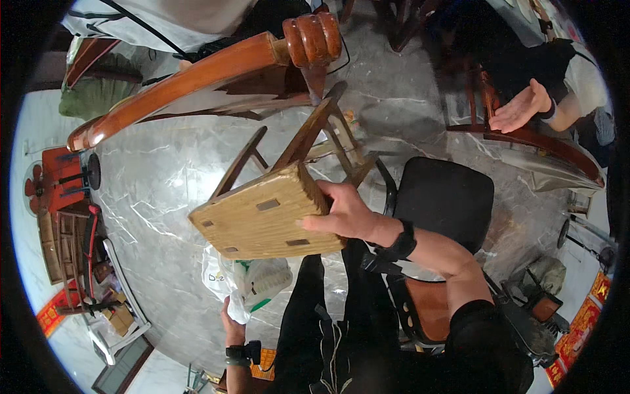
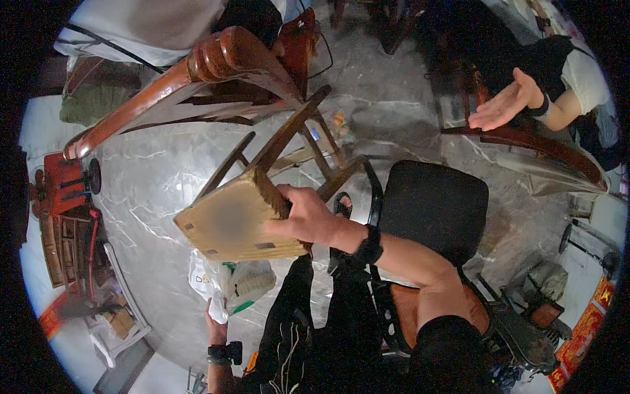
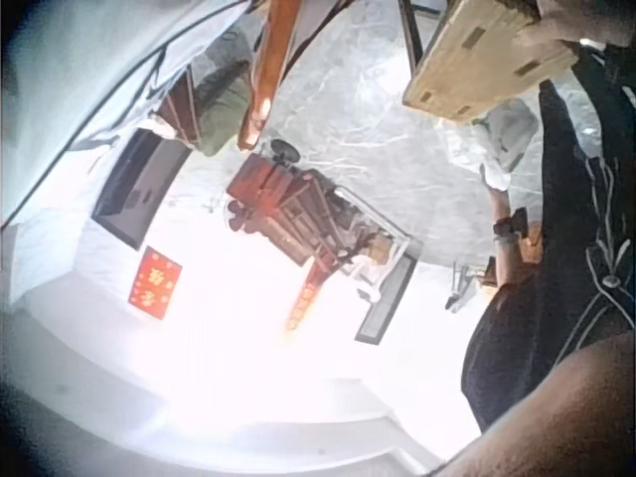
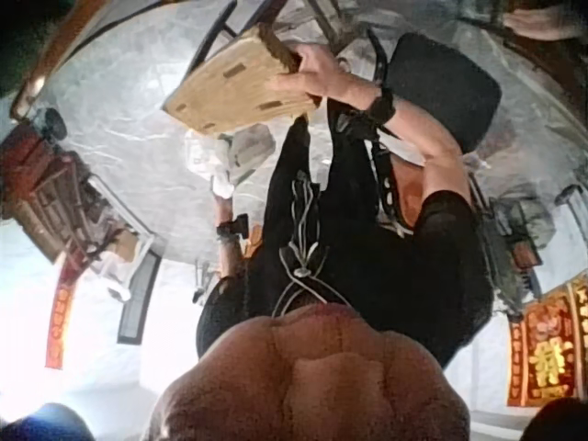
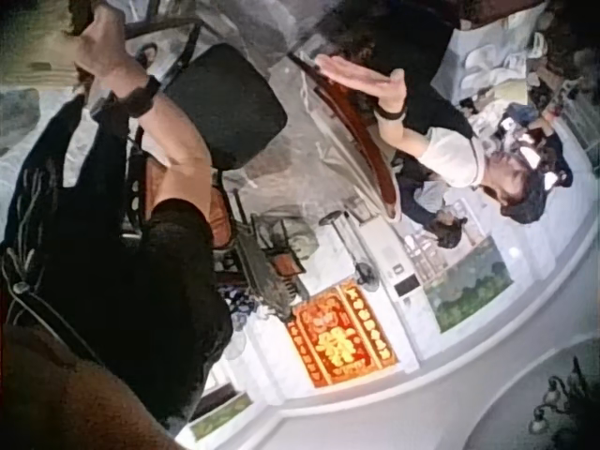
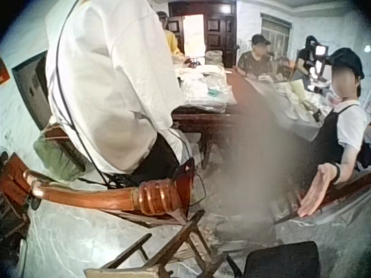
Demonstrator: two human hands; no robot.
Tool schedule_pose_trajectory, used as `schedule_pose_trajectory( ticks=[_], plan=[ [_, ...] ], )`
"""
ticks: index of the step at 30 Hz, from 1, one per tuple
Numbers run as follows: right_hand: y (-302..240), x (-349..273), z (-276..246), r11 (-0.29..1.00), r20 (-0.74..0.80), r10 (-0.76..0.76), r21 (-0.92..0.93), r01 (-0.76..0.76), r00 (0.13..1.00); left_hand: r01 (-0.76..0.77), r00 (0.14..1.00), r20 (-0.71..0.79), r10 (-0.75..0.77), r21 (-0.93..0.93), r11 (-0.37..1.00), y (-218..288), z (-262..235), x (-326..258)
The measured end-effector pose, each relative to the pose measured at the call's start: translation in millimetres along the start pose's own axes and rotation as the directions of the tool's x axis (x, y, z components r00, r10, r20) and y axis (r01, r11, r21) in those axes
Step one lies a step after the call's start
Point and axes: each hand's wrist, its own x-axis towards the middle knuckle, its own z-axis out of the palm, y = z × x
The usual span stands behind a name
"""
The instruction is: Decorating clogs with cartoon charms by inserting them into the holes.
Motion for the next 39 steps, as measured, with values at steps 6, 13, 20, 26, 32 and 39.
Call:
schedule_pose_trajectory(
  ticks=[6,13,20,26,32,39],
  plan=[
    [5,-8,-76,0.989,-0.192,0.128,0.095,-0.111,0.973,0.023,0.998,-0.057,-0.039,-0.256,0.966,-13,16,5],
    [16,-15,-138,0.996,-0.348,0.058,-0.043,-0.077,0.936,0.061,0.993,-0.08,-0.086,-0.28,0.958,-4,29,4],
    [13,-42,-222,0.992,-0.439,0.074,-0.062,-0.112,0.895,0.087,0.99,-0.104,-0.099,-0.109,0.99,6,29,2],
    [44,-74,-303,0.986,-0.478,0.135,-0.021,-0.164,0.868,0.074,0.997,-0.046,-0.065,0.237,0.969,37,44,4],
    [64,-120,-359,0.972,-0.488,0.143,-0.093,-0.214,0.861,0.032,0.999,0.022,-0.041,0.332,0.943,53,44,8],
    [108,-170,-388,0.878,-0.695,0.356,0.019,-0.479,0.625,0.09,0.996,0.001,-0.093,0.227,0.97,57,46,11]
  ],
)
